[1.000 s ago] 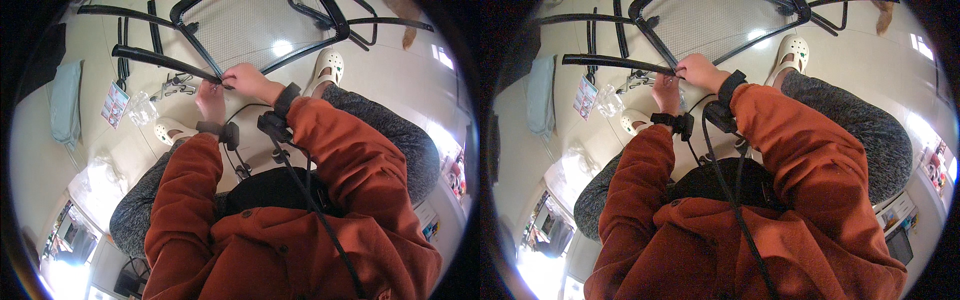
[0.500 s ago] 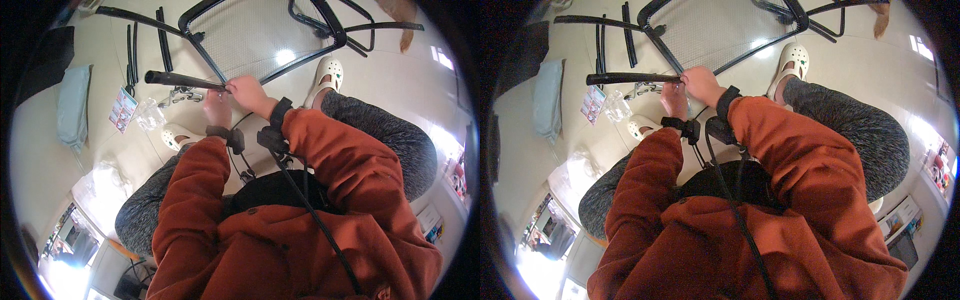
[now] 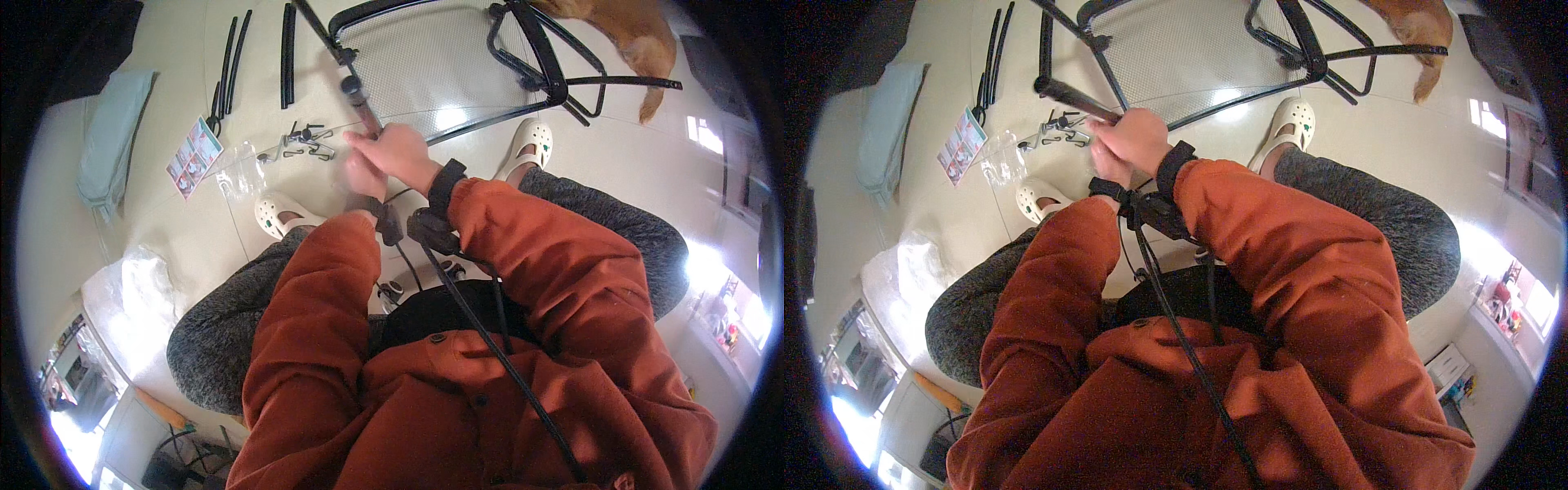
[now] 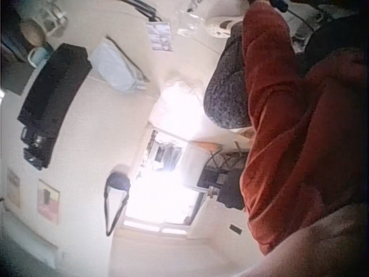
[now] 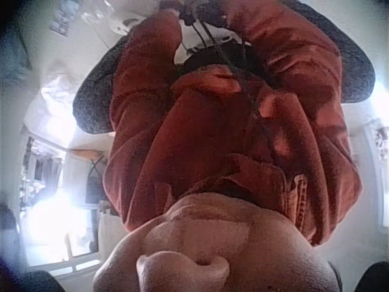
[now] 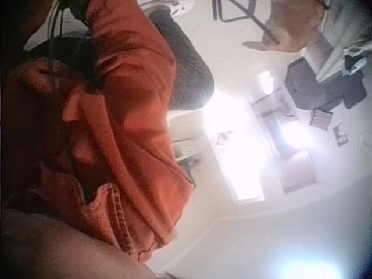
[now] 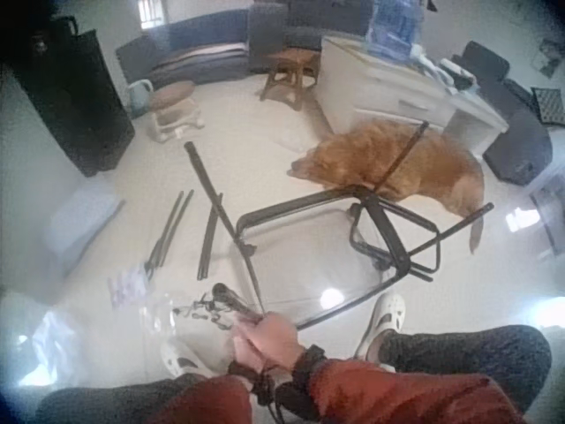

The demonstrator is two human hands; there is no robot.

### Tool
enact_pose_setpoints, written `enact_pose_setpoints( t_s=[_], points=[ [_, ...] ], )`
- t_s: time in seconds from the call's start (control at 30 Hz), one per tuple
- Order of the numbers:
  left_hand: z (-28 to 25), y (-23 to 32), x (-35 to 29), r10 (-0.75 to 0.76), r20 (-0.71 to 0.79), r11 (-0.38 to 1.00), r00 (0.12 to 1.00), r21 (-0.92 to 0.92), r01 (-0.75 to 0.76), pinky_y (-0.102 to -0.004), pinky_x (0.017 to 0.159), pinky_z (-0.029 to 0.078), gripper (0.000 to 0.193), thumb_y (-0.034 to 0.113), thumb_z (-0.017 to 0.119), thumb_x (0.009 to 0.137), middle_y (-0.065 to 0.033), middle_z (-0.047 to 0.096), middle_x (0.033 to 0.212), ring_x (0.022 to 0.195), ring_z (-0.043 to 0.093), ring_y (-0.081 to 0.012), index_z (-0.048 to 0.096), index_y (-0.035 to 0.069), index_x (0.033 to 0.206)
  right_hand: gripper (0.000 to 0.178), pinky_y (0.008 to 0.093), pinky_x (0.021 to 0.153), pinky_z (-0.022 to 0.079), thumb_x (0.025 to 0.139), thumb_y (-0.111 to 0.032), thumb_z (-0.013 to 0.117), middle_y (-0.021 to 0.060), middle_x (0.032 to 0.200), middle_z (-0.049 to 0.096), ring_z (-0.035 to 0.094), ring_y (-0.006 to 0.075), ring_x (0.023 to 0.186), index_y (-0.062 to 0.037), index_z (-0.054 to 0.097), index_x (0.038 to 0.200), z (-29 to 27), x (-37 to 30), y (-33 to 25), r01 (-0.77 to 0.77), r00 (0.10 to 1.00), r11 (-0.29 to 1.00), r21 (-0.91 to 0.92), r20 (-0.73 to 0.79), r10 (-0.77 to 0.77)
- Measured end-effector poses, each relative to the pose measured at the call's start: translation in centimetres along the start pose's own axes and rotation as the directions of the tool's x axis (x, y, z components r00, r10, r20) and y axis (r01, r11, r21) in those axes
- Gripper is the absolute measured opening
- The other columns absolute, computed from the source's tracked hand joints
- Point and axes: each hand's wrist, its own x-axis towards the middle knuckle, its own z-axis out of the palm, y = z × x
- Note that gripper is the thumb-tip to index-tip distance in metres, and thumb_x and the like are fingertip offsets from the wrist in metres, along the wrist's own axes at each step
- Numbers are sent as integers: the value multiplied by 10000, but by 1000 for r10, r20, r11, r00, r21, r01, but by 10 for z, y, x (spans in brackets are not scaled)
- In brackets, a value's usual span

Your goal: The person assembles a black office chair by attaching metal rods to the chair frame using screws and a screwdriver. They tighten the screws and adjust the components to secure the parts together.

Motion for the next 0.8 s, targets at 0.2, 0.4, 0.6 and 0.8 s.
enact_pose_setpoints(
  t_s=[0.2, 0.4, 0.6, 0.8],
  points=[
    [-6, 22, -6, 235, 60, 903, 970, 355, -241, -398, 684, 476, 273, 107, 537, 778, -167, 607, 919, 788, 598, -348, 575, 95, 1048, 473, 448, 642, 483, 787, -429, 516, 229, 735, 617, 605, 395, 719, 23, 649, 739, 20, 20, 5, 13, 984, 998, -61, -179, -24],
    [-4, 19, -5, 116, -75, 970, 990, 223, -97, -363, 645, 486, 193, 69, 549, 776, -155, 635, 825, 753, 623, -300, 605, 33, 956, 440, 452, 648, 484, 798, -394, 496, 223, 723, 616, 602, 397, 723, 10, 644, 709, 13, 16, 8, 50, 988, 999, -16, -146, -52],
    [-2, 15, -18, -33, -96, 966, 995, 252, 56, -332, 575, 478, 159, 149, 565, 831, -129, 632, 697, 635, 625, -239, 580, -2, 876, 418, 452, 689, 471, 801, -355, 459, 217, 699, 611, 601, 393, 732, 12, 629, 694, -1, 12, -5, -5, 989, 1000, 4, -150, 6],
    [-1, 27, -18, -168, 29, 974, 985, 156, 162, -319, 525, 465, 216, 196, 485, 886, -106, 610, 625, 521, 594, -195, 538, -10, 848, 405, 440, 679, 466, 788, -351, 470, 232, 661, 599, 603, 392, 714, 11, 625, 691, -8, 20, -1, -23, 990, 998, 54, -136, 30]
  ],
)
